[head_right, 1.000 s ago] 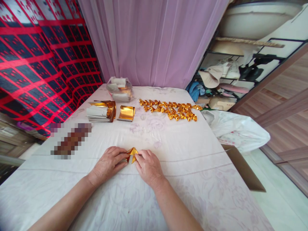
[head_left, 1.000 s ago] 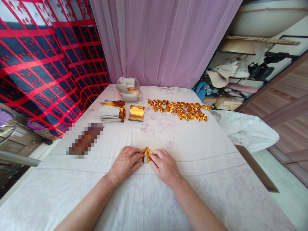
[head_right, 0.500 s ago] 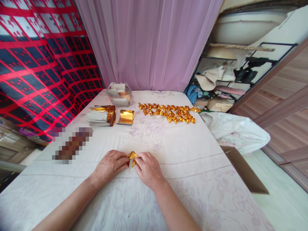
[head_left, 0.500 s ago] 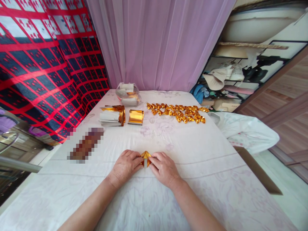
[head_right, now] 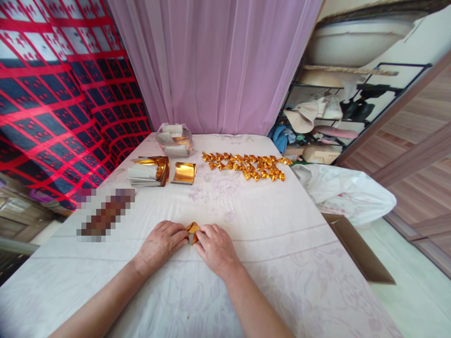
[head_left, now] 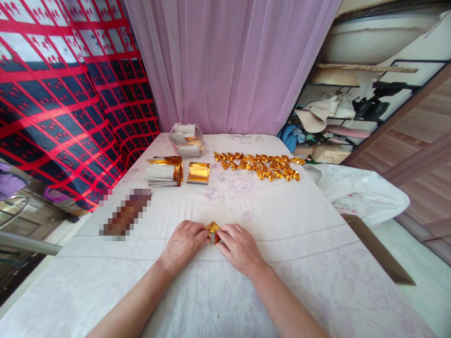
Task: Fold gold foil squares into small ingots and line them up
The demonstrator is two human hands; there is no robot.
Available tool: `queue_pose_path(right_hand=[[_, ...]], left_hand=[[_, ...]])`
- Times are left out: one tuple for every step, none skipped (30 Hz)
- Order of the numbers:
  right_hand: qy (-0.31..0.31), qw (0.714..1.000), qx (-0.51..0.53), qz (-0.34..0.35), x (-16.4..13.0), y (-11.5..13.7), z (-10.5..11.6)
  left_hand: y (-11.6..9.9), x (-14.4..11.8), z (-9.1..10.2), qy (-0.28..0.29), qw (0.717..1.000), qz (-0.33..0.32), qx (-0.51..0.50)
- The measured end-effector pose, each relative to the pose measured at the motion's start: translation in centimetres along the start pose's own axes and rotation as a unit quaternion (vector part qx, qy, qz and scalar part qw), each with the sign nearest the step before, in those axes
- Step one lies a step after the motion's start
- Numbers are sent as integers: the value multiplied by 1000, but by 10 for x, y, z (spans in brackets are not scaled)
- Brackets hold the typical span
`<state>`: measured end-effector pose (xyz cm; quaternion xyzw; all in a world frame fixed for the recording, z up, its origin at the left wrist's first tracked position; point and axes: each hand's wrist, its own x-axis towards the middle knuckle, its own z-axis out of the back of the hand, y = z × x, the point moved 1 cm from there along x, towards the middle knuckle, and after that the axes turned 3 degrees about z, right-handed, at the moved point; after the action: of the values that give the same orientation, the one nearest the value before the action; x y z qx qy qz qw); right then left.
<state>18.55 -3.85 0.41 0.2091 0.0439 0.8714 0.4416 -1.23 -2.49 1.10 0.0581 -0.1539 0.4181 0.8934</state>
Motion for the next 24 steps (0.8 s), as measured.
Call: queue_pose_path(right_hand=[[1, 1000, -2, 1, 0, 0, 0], [3, 1000, -3, 1, 0, 0, 0], [3, 1000, -3, 1, 0, 1, 0], [3, 1000, -3, -1, 0, 1, -1], [2, 1000, -4, -2, 0, 1, -1], [1, 1000, -5, -2, 0, 1, -1], [-1, 1000, -8, -1, 0, 1, -2], [-5, 1000, -12, 0, 0, 1, -2], [-9, 1000, -15, 2, 0, 2, -3], [-14, 1000, -19, 4, 0, 2, -3], [-18, 1000, -23, 7, 0, 2, -4], [-21, 999, -27, 9, -1, 2, -4], [-23, 999, -31, 11, -1, 2, -4], [-25, 999, -35, 12, -1, 2, -4], [-27, 999, -37, 13, -2, 2, -4], [-29, 999, -37, 13, -2, 1, -4], [-31, 999, -35, 12, -2, 1, -4], [-34, 999, -31, 11, -2, 1, -4], [-37, 999, -26, 9, -2, 1, -5], [-38, 999, -21, 6, -2, 1, -5], [-39, 999, -18, 4, -2, 0, -5], [-39, 999, -14, 1, -2, 0, -5], [-39, 999, -11, -1, -2, 0, -5], [-38, 999, -7, -3, -3, 0, -5]], left_hand=[[0, 0, 0, 0, 1000, 1, 0], [0, 0, 0, 0, 1000, 2, -1], [0, 0, 0, 1, 1000, 2, -1], [0, -1, 0, 3, 1000, 2, -1], [0, 0, 0, 3, 1000, 3, -1], [0, 0, -1, 2, 1000, 4, 0], [-1, 0, -1, -1, 1000, 5, 0], [-1, 0, -1, -5, 1000, 6, 0], [-1, 0, -1, -9, 1000, 8, 0], [-2, 0, -1, -12, 1000, 9, 0], [-2, 0, -1, -13, 1000, 11, 3], [-3, 1, 0, -12, 1000, 13, 8], [-3, 1, 0, -10, 1000, 15, 14], [-3, 1, 1, -7, 1000, 17, 19], [-4, 1, 1, -5, 1000, 18, 22], [-4, 1, 2, -4, 1000, 19, 24], [-4, 1, 2, -6, 1000, 18, 23], [-4, 1, 2, -9, 1000, 17, 19], [-4, 0, 1, -12, 1000, 16, 13], [-4, 0, 1, -14, 1000, 17, 4], [-4, -1, 0, -17, 1000, 18, -6], [-3, -2, -1, -18, 999, 21, -17], [-3, -2, -3, -19, 999, 25, -28], [-2, -3, -4, -20, 999, 31, -39]])
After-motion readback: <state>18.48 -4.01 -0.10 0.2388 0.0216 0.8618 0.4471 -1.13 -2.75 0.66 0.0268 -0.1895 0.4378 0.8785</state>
